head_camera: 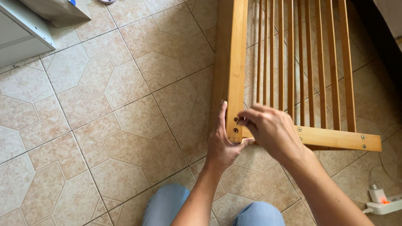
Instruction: The person assembles a wooden furniture frame by attaching a slatted side panel to a main frame. They align the pieces, insert metal dowels, and use an Allen key to tighten the screws, securing the joint.
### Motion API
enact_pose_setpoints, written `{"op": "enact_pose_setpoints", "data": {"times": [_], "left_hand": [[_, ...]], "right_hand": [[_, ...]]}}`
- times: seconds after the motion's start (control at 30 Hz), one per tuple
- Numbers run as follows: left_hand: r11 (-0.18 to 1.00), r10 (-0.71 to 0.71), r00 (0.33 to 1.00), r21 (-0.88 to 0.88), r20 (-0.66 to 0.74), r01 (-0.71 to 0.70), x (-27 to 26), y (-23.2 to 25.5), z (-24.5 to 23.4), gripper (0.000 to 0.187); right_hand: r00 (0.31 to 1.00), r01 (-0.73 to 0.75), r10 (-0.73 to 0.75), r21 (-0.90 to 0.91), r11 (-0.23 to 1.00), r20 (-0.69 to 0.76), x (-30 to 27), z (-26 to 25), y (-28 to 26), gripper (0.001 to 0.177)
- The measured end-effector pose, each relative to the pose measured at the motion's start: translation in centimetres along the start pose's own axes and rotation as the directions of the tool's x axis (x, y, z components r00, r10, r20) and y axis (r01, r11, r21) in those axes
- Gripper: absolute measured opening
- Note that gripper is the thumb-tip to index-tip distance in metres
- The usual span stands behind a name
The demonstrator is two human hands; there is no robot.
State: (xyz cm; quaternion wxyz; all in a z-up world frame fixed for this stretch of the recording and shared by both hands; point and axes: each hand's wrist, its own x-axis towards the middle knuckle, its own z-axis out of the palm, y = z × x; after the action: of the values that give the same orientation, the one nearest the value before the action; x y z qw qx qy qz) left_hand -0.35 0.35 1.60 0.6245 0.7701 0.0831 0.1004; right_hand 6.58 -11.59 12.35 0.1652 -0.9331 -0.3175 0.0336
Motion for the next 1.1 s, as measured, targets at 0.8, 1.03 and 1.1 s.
{"op": "enact_pose_setpoints", "data": {"times": [0.8,1.03,1.1], "left_hand": [[0.991,0.131,0.989,0.040,-0.068,-0.129,0.0,-0.4,0.2,0.119],[0.999,-0.021,1.000,0.031,-0.022,0.022,0.2,-0.5,0.3,0.113],[1.000,0.004,0.999,0.018,-0.035,-0.003,0.0,-0.7,0.3,0.113]], "right_hand": [[0.980,0.159,-0.171,-0.117,0.980,-0.098,-2.6,2.5,0.6,0.027],[0.990,0.041,-0.048,-0.055,0.998,-0.131,-2.9,3.8,-0.2,0.022],[0.995,-0.012,0.014,0.013,1.000,-0.101,-3.0,3.8,-0.2,0.024]]}}
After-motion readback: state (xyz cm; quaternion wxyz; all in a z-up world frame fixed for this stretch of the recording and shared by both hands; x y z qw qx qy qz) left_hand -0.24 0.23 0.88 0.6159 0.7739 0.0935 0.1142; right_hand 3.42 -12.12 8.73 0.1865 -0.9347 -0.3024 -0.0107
